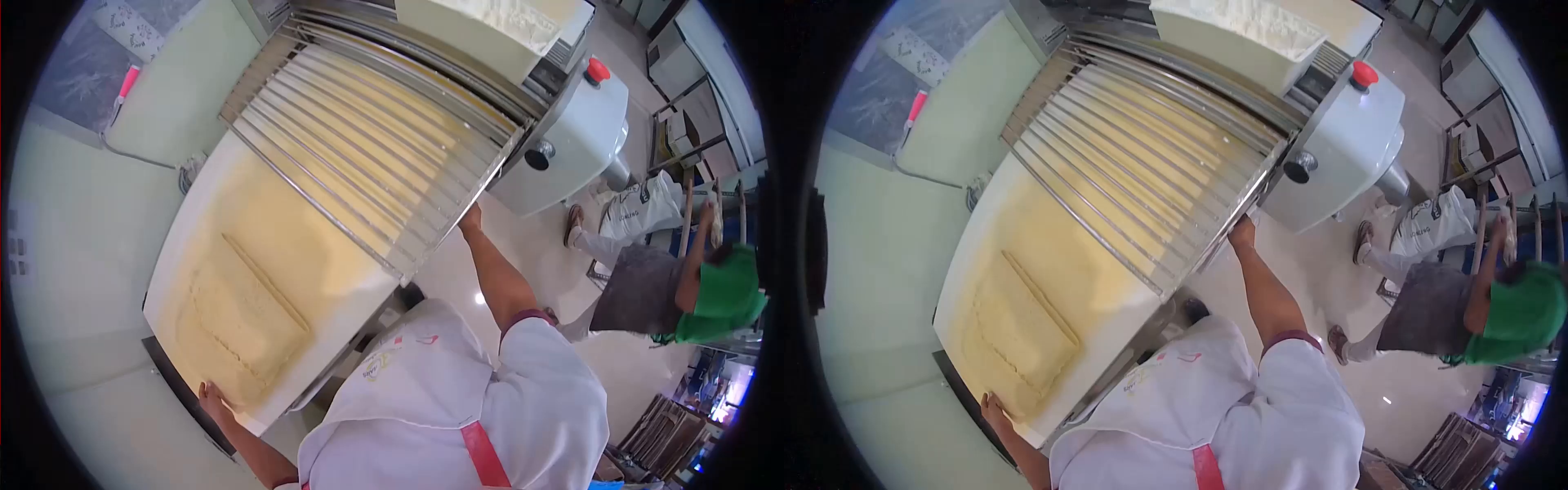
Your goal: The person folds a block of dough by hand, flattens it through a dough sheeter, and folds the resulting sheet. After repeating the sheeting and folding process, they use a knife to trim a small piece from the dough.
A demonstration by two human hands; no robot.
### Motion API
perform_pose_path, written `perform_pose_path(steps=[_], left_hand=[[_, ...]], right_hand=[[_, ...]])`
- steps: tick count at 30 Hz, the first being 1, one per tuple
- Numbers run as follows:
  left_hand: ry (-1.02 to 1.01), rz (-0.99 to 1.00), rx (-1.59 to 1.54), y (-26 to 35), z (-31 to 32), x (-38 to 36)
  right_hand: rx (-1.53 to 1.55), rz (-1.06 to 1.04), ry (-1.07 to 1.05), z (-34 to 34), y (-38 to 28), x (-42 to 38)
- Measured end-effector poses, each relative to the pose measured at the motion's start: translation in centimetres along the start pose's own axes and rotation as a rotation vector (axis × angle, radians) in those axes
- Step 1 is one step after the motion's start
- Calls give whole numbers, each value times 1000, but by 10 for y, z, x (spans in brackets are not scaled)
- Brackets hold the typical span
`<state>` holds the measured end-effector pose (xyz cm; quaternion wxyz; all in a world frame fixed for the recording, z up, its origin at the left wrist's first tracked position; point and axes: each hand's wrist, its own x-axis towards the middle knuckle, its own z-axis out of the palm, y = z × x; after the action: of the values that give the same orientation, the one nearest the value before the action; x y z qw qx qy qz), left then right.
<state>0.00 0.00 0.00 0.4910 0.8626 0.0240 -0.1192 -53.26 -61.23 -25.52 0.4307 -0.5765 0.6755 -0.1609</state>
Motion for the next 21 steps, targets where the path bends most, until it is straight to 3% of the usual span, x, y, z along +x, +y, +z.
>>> perform_pose_path(steps=[2,3,4,5,7,9,11,12,13,14,15,16,18,20,21], left_hand=[[-55,-48,-21,9,-34,1],[-137,-96,-209,-39,31,-27],[-142,-107,-213,-42,12,-26],[-102,-130,-212,-37,0,-32],[-113,-77,-237,-52,-14,-33],[-108,-44,-241,-53,-7,-39],[-88,-20,-231,-52,0,-41],[-79,-5,-225,-51,2,-39],[-67,0,-226,-52,3,-37],[-53,4,-228,-56,2,-36],[-37,6,-227,-60,1,-37],[1,34,-229,-59,4,-40],[97,75,-236,-56,18,-51],[83,163,-328,-78,17,-51],[108,247,-356,-91,18,-55]], right_hand=[[-246,-68,-38,15,-8,-14],[-444,-274,-30,-57,13,17],[-537,-466,-98,-44,32,9],[-613,-407,-263,-57,2,-35],[-509,-401,-870,-121,-109,-116],[-261,-558,-1288,-172,-187,-145],[-8,-778,-1095,-242,-284,-171],[130,-615,-798,-267,-315,-174],[468,-787,-666,-283,-343,-152],[358,-845,-302,-300,-378,-136],[-7,-925,106,-310,-403,-93],[-212,-1044,372,-313,-416,-49],[-513,-978,596,-306,-423,27],[-786,-763,308,-305,-429,66],[-745,-1077,455,-303,-407,110]])
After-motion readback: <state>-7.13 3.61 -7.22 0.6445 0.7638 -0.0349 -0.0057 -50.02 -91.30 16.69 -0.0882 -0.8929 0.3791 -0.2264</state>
